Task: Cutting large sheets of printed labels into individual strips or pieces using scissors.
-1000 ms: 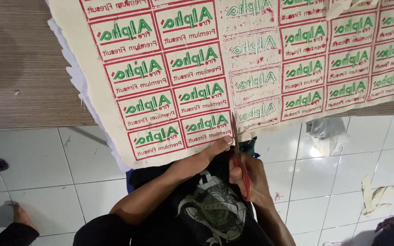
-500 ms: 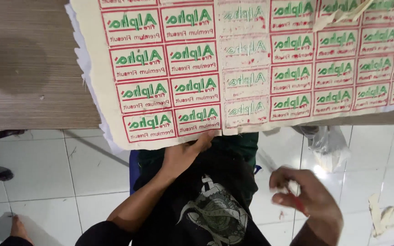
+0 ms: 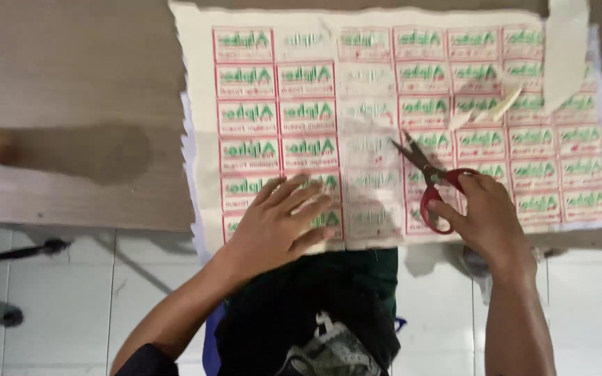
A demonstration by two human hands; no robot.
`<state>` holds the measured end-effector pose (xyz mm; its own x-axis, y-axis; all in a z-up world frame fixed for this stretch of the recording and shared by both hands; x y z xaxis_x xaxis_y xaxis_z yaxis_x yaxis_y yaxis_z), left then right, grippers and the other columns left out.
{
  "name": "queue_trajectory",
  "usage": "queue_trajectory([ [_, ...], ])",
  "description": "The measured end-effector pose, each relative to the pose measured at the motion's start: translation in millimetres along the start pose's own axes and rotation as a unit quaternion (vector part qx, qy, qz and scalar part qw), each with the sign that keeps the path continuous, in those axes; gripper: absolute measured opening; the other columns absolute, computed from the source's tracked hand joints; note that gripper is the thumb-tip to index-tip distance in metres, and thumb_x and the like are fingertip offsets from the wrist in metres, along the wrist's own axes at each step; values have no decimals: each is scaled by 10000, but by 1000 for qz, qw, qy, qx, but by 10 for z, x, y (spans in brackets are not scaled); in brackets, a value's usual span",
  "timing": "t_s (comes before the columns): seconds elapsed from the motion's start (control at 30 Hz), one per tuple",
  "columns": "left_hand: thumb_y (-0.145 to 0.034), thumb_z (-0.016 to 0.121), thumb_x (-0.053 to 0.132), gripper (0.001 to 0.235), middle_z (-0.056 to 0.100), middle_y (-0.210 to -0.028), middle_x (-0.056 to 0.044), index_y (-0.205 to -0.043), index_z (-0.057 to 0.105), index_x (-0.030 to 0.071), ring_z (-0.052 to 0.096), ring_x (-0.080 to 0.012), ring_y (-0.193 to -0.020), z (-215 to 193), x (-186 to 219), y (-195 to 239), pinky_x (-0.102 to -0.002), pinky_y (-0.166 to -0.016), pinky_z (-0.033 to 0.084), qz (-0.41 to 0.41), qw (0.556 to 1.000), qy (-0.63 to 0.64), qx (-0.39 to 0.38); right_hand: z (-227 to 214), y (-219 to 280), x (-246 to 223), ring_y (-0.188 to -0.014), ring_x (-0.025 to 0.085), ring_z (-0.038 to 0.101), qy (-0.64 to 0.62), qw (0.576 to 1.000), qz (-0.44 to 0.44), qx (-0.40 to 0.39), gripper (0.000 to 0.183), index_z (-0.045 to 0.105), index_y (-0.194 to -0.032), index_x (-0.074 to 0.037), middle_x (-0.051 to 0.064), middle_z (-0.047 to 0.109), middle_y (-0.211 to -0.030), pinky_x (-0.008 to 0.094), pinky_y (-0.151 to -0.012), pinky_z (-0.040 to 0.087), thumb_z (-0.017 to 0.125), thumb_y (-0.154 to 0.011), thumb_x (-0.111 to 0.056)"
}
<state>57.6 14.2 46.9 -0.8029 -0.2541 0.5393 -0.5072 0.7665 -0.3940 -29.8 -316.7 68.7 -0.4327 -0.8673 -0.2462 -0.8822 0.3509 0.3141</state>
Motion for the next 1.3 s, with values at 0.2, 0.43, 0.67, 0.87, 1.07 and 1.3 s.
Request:
queue_trajectory([
  [0.2,-1051,487,509,574,457,-1573,-160,-1492,465,143,385,-390,-1481,189,-972,-646,-624,-1182,345,1,980,-197,-33,-285,-218,-239,-916,243,684,-23,995,101,-9,426,710,-1168,-140,34,755,-1008,396,-786,491,757,-861,-432],
  [0.43,-966,642,121,374,632,-1359,-152,-1338,654,85,542,-416,-1257,322,-2100,-1801,-555,-1007,487,-69,980,-187,-9,-385,-554,-253,-1048,237,639,73,993,92,-15,542,714,-1129,-165,17,701,-1115,410,-795,495,622,-877,-636],
  [0.67,-1009,660,419,185,450,-1174,48,-985,777,278,373,-246,-1169,244,-2255,-1846,-413,-911,342,-66,972,-193,119,137,-1943,-966,-1202,348,614,-38,917,-333,216,391,628,-1381,-130,117,546,-1242,439,-986,520,690,-1009,-236],
  [0.87,-826,810,382,122,482,-1342,-39,-889,808,278,294,-362,-1385,248,-2221,-1841,-587,-1095,261,-69,957,-229,165,424,-2879,-1342,-953,183,663,24,862,-382,333,170,766,-1177,-255,-50,633,-1034,287,-800,562,715,-1024,-306],
  [1.07,-871,736,391,247,483,-1497,-40,-1107,804,419,224,-437,-1473,277,-2234,-1851,-744,-1138,173,-121,968,-185,119,431,-2251,-1384,-734,155,645,79,830,-457,311,105,758,-1023,-227,-21,655,-853,296,-679,473,655,-1027,-206],
  [1.3,-979,565,531,361,429,-1584,-74,-1321,672,490,180,-445,-1486,207,-2249,-1868,-759,-1134,104,-117,977,-176,22,516,-791,-1436,-806,155,643,101,823,-555,71,83,699,-983,-237,-18,750,-971,348,-770,423,767,-936,-246],
])
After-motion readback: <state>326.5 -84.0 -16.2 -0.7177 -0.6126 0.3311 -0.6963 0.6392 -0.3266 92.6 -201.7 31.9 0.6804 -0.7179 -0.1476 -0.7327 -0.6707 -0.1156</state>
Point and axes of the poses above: each hand's wrist, its own y-axis away from the middle knuckle, its own z-axis out of the palm, x = y × z, the point moved 3 cm from there along -y, towards the middle knuckle
